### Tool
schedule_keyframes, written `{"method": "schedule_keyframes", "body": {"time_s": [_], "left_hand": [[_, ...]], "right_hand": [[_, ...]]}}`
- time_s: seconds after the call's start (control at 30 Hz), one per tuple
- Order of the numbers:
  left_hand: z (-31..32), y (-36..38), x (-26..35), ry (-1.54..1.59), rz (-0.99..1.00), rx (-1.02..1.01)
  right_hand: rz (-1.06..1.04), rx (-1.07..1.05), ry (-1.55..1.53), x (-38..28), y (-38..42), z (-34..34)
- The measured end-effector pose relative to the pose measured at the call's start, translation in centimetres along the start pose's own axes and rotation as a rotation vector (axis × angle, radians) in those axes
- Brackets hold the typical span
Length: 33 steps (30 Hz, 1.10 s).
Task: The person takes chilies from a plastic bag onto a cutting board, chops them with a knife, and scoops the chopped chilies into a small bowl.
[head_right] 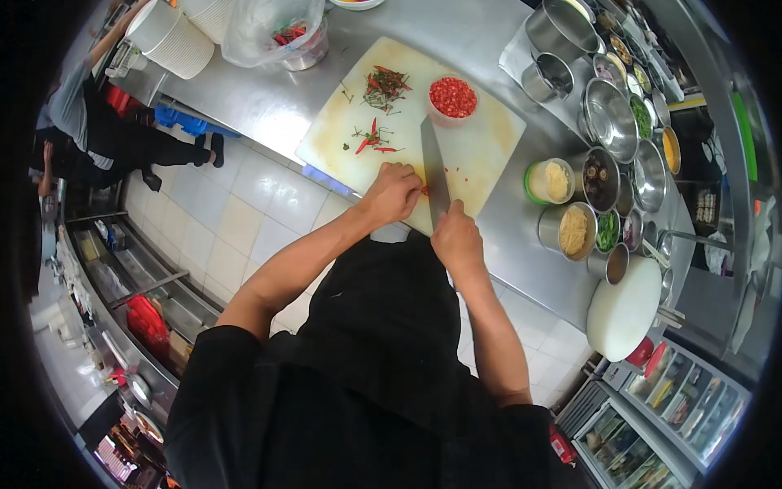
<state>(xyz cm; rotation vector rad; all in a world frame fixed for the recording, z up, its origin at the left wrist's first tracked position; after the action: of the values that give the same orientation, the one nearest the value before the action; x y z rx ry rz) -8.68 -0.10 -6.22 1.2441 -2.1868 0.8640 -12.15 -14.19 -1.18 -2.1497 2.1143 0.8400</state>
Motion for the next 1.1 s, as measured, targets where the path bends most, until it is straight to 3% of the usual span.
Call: {"method": "schedule_keyframes", "body": {"time_s": [0.07, 0.13, 0.23, 0.63, 1.1], "left_hand": [[0.3, -0.3, 0.4, -0.049, 0.009, -0.015], [0.4, -0.4, 0.4, -0.096, 0.012, -0.011], [0.9, -0.6, 0.3, -0.125, -0.011, -0.018], [1.3, -1.2, 0.8, -0.297, -0.054, -0.175], [1.5, -1.5, 0.0, -0.295, -0.007, -0.086]], "right_hand": [[-0.020, -0.025, 0.007, -0.5, 0.2, -1.3], [0.074, -0.187, -0.015, -0.8, 0.8, -1.9], [0.116, -0.076, -0.004, -0.7, 1.5, 0.7], [0.046, -0.081, -0.003, -0.8, 1.2, -1.0], [0.080, -0.008, -0.026, 0.7, 0.6, 1.0]]}}
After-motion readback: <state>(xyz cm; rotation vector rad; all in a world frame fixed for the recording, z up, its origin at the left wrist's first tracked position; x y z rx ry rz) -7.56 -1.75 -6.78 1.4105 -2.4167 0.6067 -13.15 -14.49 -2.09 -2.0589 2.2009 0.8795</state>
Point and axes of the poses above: each hand's wrist, its own y-axis away from the middle knuckle, its own z-axis out of the palm, x = y × z, the point moved 7 cm from there along -y, towards the middle knuckle, and after that the axes turned 4 degrees about -x, right-handed, at the moved point
